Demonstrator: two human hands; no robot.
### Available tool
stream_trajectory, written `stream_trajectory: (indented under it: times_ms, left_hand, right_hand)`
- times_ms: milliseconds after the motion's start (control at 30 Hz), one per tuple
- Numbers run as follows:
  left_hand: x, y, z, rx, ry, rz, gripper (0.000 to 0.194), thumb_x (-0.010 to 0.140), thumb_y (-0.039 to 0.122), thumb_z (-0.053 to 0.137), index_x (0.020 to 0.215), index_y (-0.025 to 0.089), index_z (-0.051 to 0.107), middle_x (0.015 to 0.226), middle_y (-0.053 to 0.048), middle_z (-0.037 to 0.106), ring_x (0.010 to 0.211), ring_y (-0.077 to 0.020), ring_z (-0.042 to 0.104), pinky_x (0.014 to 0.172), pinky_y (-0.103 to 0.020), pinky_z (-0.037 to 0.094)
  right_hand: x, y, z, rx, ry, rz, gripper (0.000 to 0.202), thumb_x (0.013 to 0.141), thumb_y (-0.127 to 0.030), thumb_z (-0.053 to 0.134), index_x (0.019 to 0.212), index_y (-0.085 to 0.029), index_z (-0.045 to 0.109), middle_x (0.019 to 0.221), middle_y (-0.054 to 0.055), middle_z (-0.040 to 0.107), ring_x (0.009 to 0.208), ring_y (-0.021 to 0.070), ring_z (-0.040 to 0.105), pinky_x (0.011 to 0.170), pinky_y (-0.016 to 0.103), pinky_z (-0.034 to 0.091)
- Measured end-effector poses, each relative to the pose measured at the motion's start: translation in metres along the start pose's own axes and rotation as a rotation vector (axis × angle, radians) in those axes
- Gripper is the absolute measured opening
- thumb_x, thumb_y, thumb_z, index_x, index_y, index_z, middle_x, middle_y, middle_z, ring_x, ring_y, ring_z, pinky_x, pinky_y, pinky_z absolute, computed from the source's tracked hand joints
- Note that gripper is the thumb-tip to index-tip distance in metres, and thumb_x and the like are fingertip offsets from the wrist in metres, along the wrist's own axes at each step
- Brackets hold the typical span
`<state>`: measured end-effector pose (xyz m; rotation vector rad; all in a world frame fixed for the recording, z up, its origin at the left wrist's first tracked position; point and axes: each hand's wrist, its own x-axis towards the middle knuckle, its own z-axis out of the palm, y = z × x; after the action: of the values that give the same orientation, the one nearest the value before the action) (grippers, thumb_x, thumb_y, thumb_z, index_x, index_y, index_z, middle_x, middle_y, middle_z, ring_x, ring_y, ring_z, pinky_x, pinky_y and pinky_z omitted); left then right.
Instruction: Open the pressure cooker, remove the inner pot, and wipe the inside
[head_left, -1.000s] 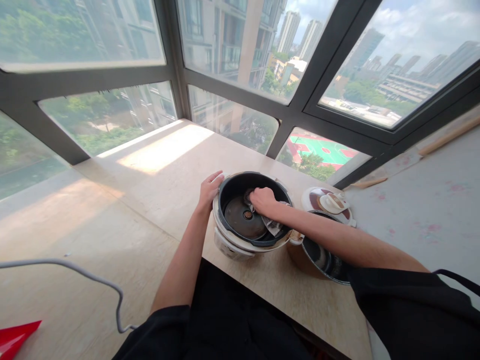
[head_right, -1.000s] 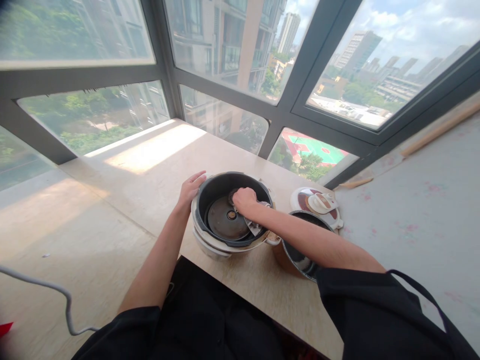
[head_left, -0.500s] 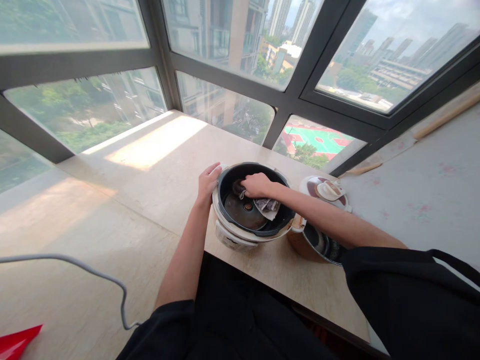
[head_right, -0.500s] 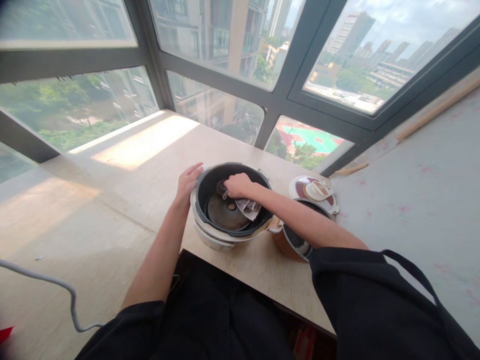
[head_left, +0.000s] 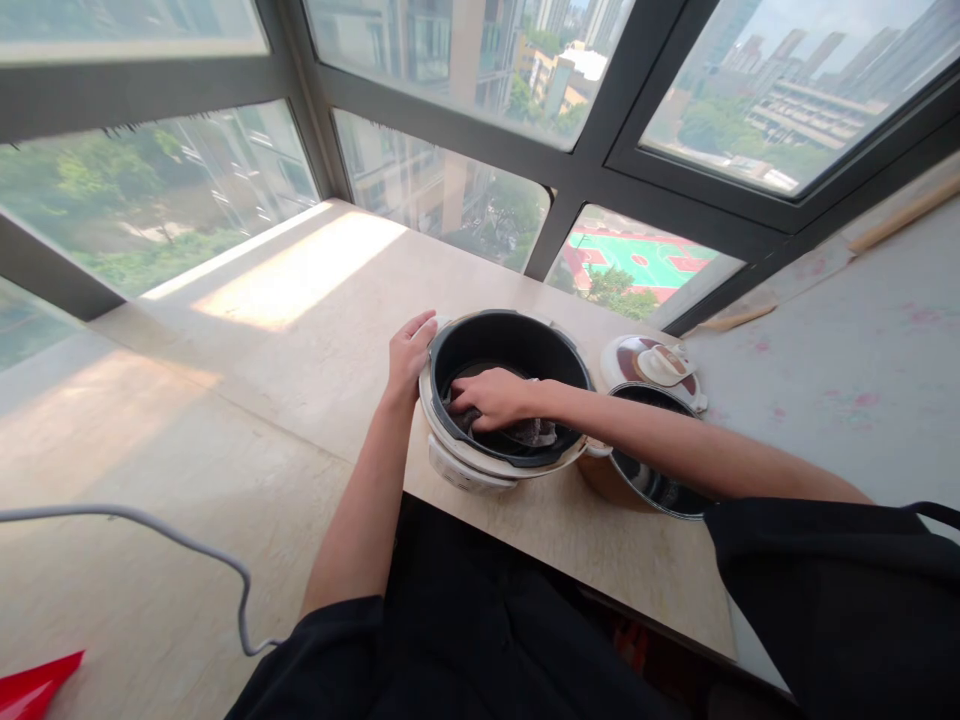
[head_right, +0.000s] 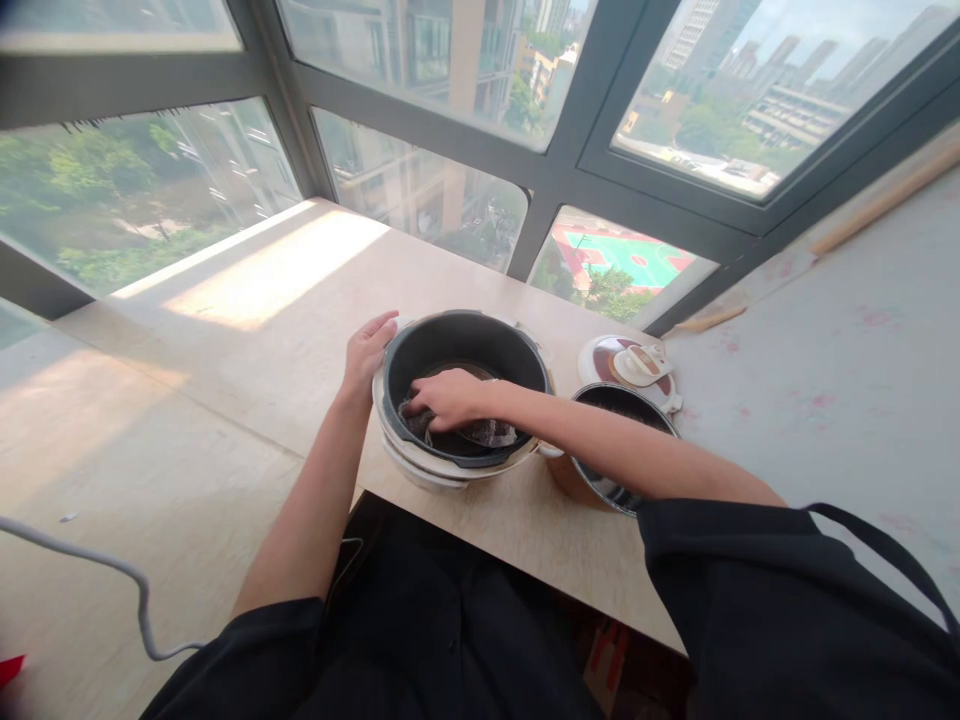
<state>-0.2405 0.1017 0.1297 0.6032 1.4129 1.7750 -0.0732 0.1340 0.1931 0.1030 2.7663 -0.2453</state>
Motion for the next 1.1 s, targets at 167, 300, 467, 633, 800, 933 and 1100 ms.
stream_trajectory:
  times_ms: [167, 300, 467, 633, 800, 933, 1100]
  left_hand:
    - [-0.001, 0.002, -0.001, 0.028, -0.009, 0.004, 0.058, 0.071, 0.044, 0.079, 0.119, 0.011, 0.072, 0.094, -0.009, 0.075, 0.085, -0.0205, 0.068, 0.082, -0.032, 0.053]
    - [-0.001, 0.002, -0.002, 0.045, -0.002, 0.005, 0.061, 0.07, 0.045, 0.079, 0.119, 0.01, 0.072, 0.094, -0.01, 0.075, 0.083, -0.0198, 0.068, 0.081, -0.031, 0.053]
    - [-0.002, 0.002, -0.002, 0.038, 0.02, -0.004, 0.06, 0.068, 0.045, 0.08, 0.117, 0.011, 0.073, 0.095, -0.009, 0.075, 0.082, -0.0188, 0.067, 0.08, -0.03, 0.052]
    - [-0.001, 0.004, -0.002, 0.058, 0.05, -0.009, 0.062, 0.065, 0.048, 0.082, 0.115, 0.011, 0.074, 0.094, -0.009, 0.075, 0.085, -0.0204, 0.067, 0.082, -0.031, 0.051]
    - [-0.001, 0.003, -0.003, 0.042, 0.041, -0.016, 0.064, 0.062, 0.049, 0.084, 0.114, 0.012, 0.075, 0.093, -0.009, 0.075, 0.082, -0.0197, 0.068, 0.08, -0.03, 0.052]
    - [-0.002, 0.002, -0.003, 0.0, 0.03, -0.026, 0.063, 0.062, 0.048, 0.085, 0.114, 0.013, 0.074, 0.089, -0.007, 0.075, 0.077, -0.0179, 0.067, 0.077, -0.03, 0.054]
    - [0.0, 0.003, -0.003, 0.033, 0.048, -0.032, 0.064, 0.064, 0.048, 0.084, 0.116, 0.011, 0.074, 0.09, -0.008, 0.075, 0.079, -0.019, 0.068, 0.078, -0.031, 0.054]
  right_hand:
    - [-0.026, 0.001, -0.005, 0.135, -0.149, -0.04, 0.05, 0.084, -0.03, 0.066, 0.133, -0.033, 0.069, 0.12, 0.004, 0.069, 0.102, 0.0238, 0.067, 0.08, 0.031, 0.048]
    - [-0.036, 0.014, -0.009, 0.261, -0.237, 0.029, 0.055, 0.081, -0.032, 0.068, 0.136, -0.03, 0.067, 0.12, 0.004, 0.072, 0.105, 0.0251, 0.067, 0.086, 0.031, 0.047]
    - [-0.038, 0.034, -0.01, 0.262, -0.076, 0.299, 0.04, 0.088, -0.034, 0.057, 0.124, -0.022, 0.066, 0.117, 0.009, 0.073, 0.101, 0.0268, 0.069, 0.081, 0.031, 0.048]
    - [-0.034, 0.054, -0.007, 0.282, 0.096, 0.557, 0.038, 0.09, -0.036, 0.053, 0.121, -0.014, 0.055, 0.115, 0.018, 0.072, 0.098, 0.0312, 0.07, 0.076, 0.032, 0.048]
    - [-0.015, 0.048, -0.003, 0.512, 0.19, 0.601, 0.045, 0.09, -0.037, 0.054, 0.125, -0.012, 0.044, 0.118, 0.021, 0.07, 0.1, 0.0318, 0.07, 0.077, 0.033, 0.051]
    - [0.0, 0.018, -0.002, 0.549, 0.242, 0.378, 0.041, 0.087, -0.036, 0.055, 0.12, -0.014, 0.042, 0.114, 0.019, 0.07, 0.095, 0.0324, 0.07, 0.076, 0.035, 0.051]
    - [-0.015, -0.001, -0.005, 0.493, 0.127, 0.086, 0.052, 0.083, -0.028, 0.061, 0.13, -0.013, 0.043, 0.114, 0.019, 0.07, 0.095, 0.0321, 0.069, 0.079, 0.038, 0.051]
